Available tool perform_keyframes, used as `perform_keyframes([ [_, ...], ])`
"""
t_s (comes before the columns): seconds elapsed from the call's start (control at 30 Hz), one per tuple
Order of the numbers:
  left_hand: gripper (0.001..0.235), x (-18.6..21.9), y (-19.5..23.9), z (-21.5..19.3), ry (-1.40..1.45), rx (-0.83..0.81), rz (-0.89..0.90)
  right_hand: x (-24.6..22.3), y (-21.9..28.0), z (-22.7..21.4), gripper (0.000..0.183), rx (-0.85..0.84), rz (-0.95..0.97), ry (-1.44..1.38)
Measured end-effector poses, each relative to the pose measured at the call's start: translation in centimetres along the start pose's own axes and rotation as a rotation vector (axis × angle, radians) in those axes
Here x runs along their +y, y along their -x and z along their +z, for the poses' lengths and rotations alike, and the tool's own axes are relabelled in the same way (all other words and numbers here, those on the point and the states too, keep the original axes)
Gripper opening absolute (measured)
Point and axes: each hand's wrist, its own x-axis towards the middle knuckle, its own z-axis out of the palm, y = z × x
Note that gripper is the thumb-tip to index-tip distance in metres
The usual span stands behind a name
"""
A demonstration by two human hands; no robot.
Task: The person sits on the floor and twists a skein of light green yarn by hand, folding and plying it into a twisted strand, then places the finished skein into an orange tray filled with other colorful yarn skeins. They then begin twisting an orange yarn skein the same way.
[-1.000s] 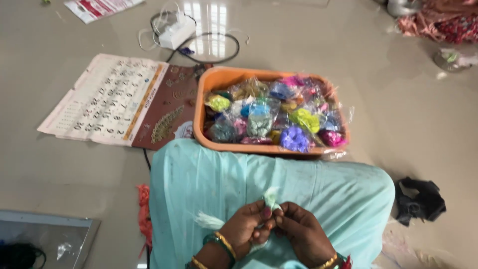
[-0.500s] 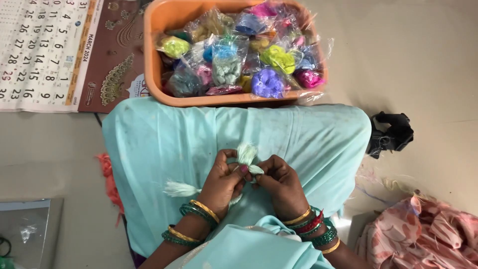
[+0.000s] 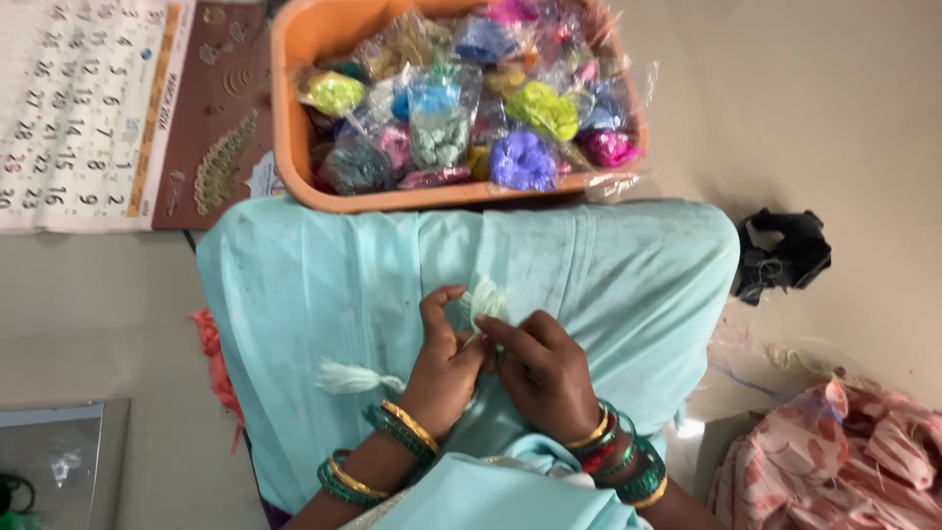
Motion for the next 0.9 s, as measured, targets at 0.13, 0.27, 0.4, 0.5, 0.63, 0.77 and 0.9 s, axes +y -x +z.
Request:
perform_keyframes([
  [0.13,0.062,2.3,1.1,0.6,-0.227,-0.030,0.086,-0.1,-0.3,-0.4,0.050,-0.015,-0.341,0.247],
  [0.27,0.057,3.7,1.9,1.0,-0.506,-0.012,0.066,0.0,-0.5,-0.4,0.042,0.000,-0.380,0.260],
  [0.4,0.042,2.3,1.6,0.5,-0.488,0.030,0.198,-0.1,-0.4,-0.2,0.040,-0.005,-0.368,0.250],
  [0.5,0.024,2.9,1.6,0.8,-0.429,0.078,0.285,-0.4,-0.3,0.0,0.042,-0.051,-0.313,0.253],
  [0.63,0.013,2.6,1.4,0.6,-0.637,0.171,0.292,-1.0,-0.5,0.4,0.034,-0.046,-0.192,0.250],
  [0.77,0.015,2.0,1.3,0.4,-0.849,0.190,0.573,-1.3,-0.7,0.4,0.030,-0.040,-0.133,0.263],
  [0.9,0.016,2.2,1.1,0.3,-0.896,0.191,0.563,-1.0,-0.5,0.5,0.029,-0.048,-0.116,0.263],
])
